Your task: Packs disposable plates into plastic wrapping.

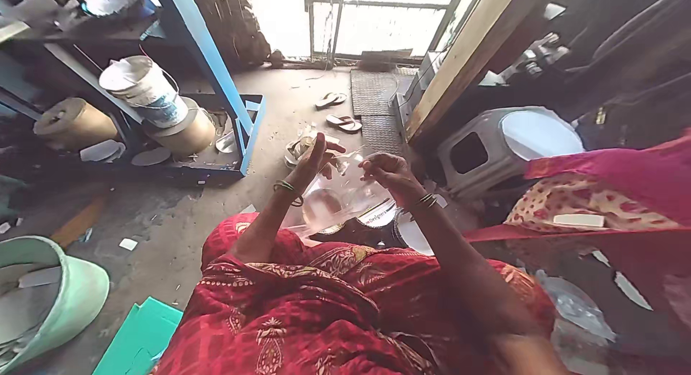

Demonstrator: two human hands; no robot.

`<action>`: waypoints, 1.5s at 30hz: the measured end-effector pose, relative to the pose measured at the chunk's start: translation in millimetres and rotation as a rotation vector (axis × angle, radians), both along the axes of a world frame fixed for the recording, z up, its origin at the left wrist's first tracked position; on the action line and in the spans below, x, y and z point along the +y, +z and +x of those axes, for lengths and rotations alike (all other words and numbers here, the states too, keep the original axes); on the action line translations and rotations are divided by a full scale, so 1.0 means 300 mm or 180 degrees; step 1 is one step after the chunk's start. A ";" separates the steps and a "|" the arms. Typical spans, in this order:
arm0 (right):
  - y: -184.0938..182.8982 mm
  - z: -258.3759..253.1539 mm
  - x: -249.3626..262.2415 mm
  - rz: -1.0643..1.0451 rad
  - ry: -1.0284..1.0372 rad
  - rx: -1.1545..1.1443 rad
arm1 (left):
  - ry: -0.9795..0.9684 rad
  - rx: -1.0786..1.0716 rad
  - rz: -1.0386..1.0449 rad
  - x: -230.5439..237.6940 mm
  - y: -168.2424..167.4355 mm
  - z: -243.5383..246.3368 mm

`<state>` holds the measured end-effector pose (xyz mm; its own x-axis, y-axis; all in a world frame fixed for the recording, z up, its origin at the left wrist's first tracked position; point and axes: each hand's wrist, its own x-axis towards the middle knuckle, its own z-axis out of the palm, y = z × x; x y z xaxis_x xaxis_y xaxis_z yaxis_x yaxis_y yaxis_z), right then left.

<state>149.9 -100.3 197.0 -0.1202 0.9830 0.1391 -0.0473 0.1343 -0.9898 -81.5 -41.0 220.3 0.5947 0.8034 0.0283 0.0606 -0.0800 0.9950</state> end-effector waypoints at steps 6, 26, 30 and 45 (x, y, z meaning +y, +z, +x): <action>0.020 0.047 0.007 0.0206 -0.0264 -0.0271 | -0.0140 0.0010 0.0232 -0.005 0.004 -0.034; 0.018 0.089 0.008 0.0457 -0.0240 -0.0432 | 0.0417 -0.0435 0.0830 0.001 -0.031 0.019; 0.020 0.063 0.008 0.0471 -0.0080 -0.0261 | 0.0481 -0.0261 0.0977 -0.002 -0.040 0.028; -0.005 0.071 0.028 0.0428 -0.0394 -0.0352 | -0.0240 -0.0141 0.0200 -0.008 -0.018 -0.003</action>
<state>171.3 -91.8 195.6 -0.0217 0.9646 0.2628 0.0858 0.2637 -0.9608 -82.3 -43.5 215.0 0.6505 0.7522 0.1049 0.0080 -0.1450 0.9894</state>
